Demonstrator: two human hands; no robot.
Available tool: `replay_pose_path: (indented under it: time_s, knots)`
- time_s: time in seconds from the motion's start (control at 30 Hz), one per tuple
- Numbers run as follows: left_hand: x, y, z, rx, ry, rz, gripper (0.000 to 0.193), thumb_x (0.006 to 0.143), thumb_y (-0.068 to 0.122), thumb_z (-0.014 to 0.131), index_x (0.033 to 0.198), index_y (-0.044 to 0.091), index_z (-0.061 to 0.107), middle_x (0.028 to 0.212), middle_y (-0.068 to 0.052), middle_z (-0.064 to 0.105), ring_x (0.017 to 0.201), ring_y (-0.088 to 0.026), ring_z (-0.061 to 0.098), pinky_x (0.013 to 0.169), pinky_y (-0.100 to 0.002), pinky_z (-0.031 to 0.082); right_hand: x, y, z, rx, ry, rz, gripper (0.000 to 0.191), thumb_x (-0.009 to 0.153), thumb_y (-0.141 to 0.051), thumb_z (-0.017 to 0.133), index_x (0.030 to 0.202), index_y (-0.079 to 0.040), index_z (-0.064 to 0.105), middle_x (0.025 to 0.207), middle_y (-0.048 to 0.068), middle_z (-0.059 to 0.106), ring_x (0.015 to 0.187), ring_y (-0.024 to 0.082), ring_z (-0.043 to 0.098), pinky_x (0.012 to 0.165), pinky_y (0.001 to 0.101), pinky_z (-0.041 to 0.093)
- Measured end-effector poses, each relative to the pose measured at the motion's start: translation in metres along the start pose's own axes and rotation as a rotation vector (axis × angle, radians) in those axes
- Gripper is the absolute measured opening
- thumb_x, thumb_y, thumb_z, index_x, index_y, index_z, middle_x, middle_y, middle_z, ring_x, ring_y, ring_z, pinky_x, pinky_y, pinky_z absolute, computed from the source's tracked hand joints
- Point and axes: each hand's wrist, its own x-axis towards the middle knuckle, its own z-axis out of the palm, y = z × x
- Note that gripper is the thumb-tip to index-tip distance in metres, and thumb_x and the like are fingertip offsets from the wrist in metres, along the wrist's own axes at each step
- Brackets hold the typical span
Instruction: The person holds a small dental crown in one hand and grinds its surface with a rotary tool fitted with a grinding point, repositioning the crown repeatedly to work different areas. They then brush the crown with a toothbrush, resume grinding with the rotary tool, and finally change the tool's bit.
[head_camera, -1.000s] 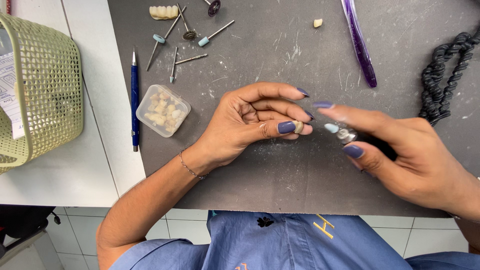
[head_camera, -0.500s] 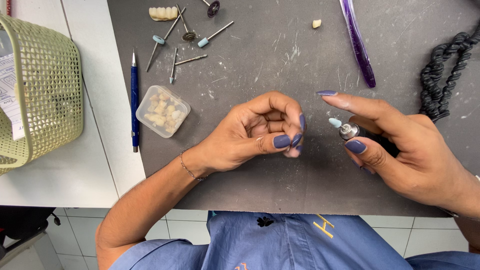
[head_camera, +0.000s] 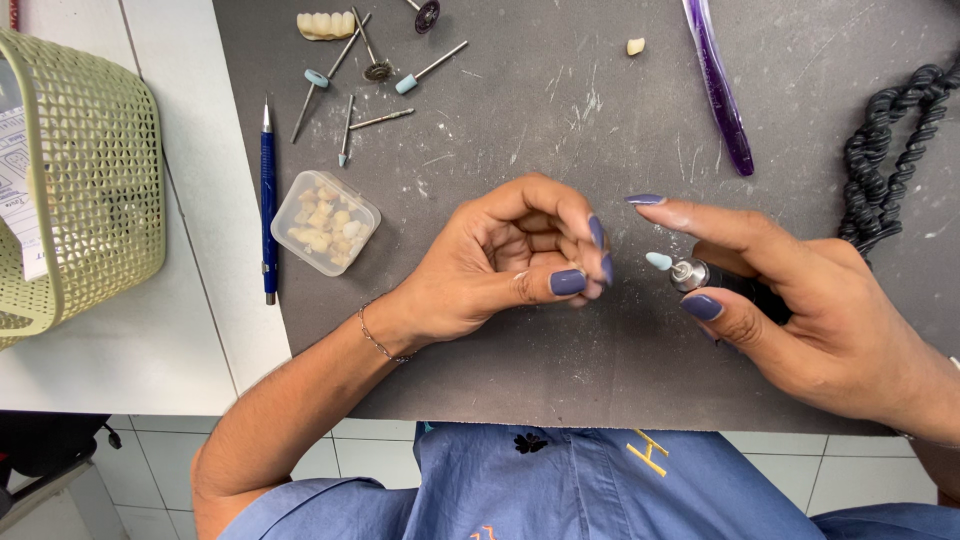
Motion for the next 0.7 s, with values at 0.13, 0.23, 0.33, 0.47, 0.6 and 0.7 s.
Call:
replay_pose_path:
  time_s: [0.13,0.23,0.33,0.47,0.6,0.7]
  knots:
    - [0.004,-0.001,0.002,0.025,0.099,-0.023,0.031,0.107,0.011,0.064,0.135,0.004,0.052,0.128,-0.01,0.066,0.112,-0.019,0.072,0.099,-0.029,0.064,-0.002,0.003,0.002,0.1,0.031,-0.174,0.053,0.102,-0.028,0.059,0.15,-0.008,0.048,0.079,0.0,0.074,0.071,0.007,0.07,0.065,0.0243,0.054]
    - [0.007,-0.001,0.004,-0.03,0.108,0.011,0.025,0.117,0.016,0.056,0.137,0.001,0.053,0.12,-0.009,0.065,0.105,-0.015,0.069,0.093,-0.025,0.06,-0.002,0.003,0.001,0.035,0.024,-0.115,0.058,0.099,-0.028,0.062,0.153,-0.01,0.049,0.073,-0.002,0.074,0.068,0.008,0.07,0.06,0.0243,0.054]
    - [0.007,0.005,0.006,0.087,0.186,0.022,0.025,0.119,0.017,0.046,0.139,0.005,0.054,0.114,-0.003,0.059,0.097,-0.006,0.056,0.085,-0.018,0.048,-0.001,0.0,0.0,-0.047,0.019,0.046,0.062,0.091,-0.024,0.065,0.151,-0.015,0.052,0.065,0.0,0.068,0.058,0.011,0.065,0.053,0.0275,0.052]
    - [0.004,0.019,0.01,0.391,0.214,-0.002,0.036,0.105,-0.002,0.049,0.14,0.008,0.048,0.131,-0.003,0.056,0.109,-0.009,0.047,0.099,-0.019,0.043,0.003,-0.007,0.0,-0.034,0.079,0.113,0.061,0.095,-0.019,0.062,0.155,-0.016,0.049,0.067,0.001,0.065,0.056,0.011,0.062,0.055,0.0271,0.05]
    - [0.004,0.025,0.014,0.664,0.149,0.1,0.025,0.111,-0.006,0.04,0.131,0.004,0.053,0.137,-0.01,0.058,0.13,-0.016,0.055,0.119,-0.027,0.046,0.008,-0.011,0.001,-0.029,0.151,0.079,0.063,0.098,-0.014,0.062,0.159,-0.012,0.043,0.072,0.0,0.068,0.059,0.009,0.062,0.052,0.0241,0.05]
    - [0.008,0.02,0.014,0.551,0.191,0.091,0.02,0.112,-0.006,0.044,0.126,0.003,0.055,0.139,-0.013,0.06,0.134,-0.022,0.062,0.117,-0.032,0.055,0.01,-0.012,0.003,-0.117,0.17,0.069,0.07,0.094,-0.011,0.067,0.158,-0.011,0.041,0.071,0.003,0.066,0.062,0.011,0.061,0.054,0.0257,0.049]
